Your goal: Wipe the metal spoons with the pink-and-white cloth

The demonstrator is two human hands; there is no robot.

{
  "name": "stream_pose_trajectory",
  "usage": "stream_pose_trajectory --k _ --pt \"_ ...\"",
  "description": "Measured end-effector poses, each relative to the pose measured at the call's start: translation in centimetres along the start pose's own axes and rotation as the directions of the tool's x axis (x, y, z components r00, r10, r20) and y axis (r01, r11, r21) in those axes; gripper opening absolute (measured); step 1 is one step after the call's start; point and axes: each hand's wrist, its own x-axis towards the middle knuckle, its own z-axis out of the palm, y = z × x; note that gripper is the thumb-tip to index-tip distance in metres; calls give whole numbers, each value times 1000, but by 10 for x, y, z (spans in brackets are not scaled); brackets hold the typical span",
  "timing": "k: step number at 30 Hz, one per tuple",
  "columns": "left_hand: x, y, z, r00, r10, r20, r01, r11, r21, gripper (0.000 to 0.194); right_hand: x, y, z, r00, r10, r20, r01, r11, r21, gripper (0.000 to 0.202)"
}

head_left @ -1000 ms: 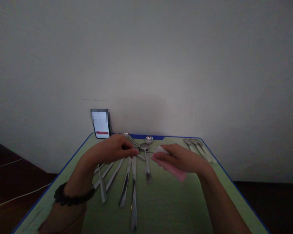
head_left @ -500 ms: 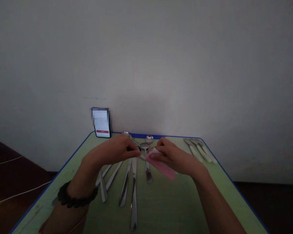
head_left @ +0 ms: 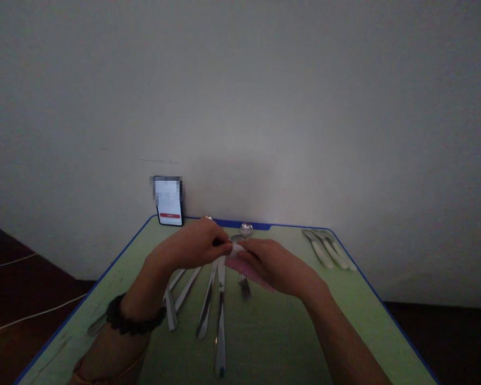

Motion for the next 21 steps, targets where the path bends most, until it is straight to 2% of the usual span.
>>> stream_pose_trajectory --k 3,5,8,10,14,21 --pt "4 2 4 999 45 1 -45 999 1 33 -1 2 -4 999 -37 32 35 997 65 33" --pt "5 3 6 998 64 -14 -65 998 -18 33 -2 2 -6 1000 -19 -3 19 998 67 33" --pt "6 2 7 997 25 -77 -28 999 -35 34 0 -3 -4 972 161 -168 -161 987 14 36" --pt "6 1 7 995 -17 -102 13 999 -45 33 4 -8 2 954 207 -215 -218 976 -27 35" --pt "3 -2 5 996 -14 -83 7 997 -76 32 8 -7 8 991 87 -103 -96 992 -80 30" --pt "1 -1 -2 996 16 -84 -22 997 -75 40 -3 6 -14 997 63 -51 -65 997 -29 36"
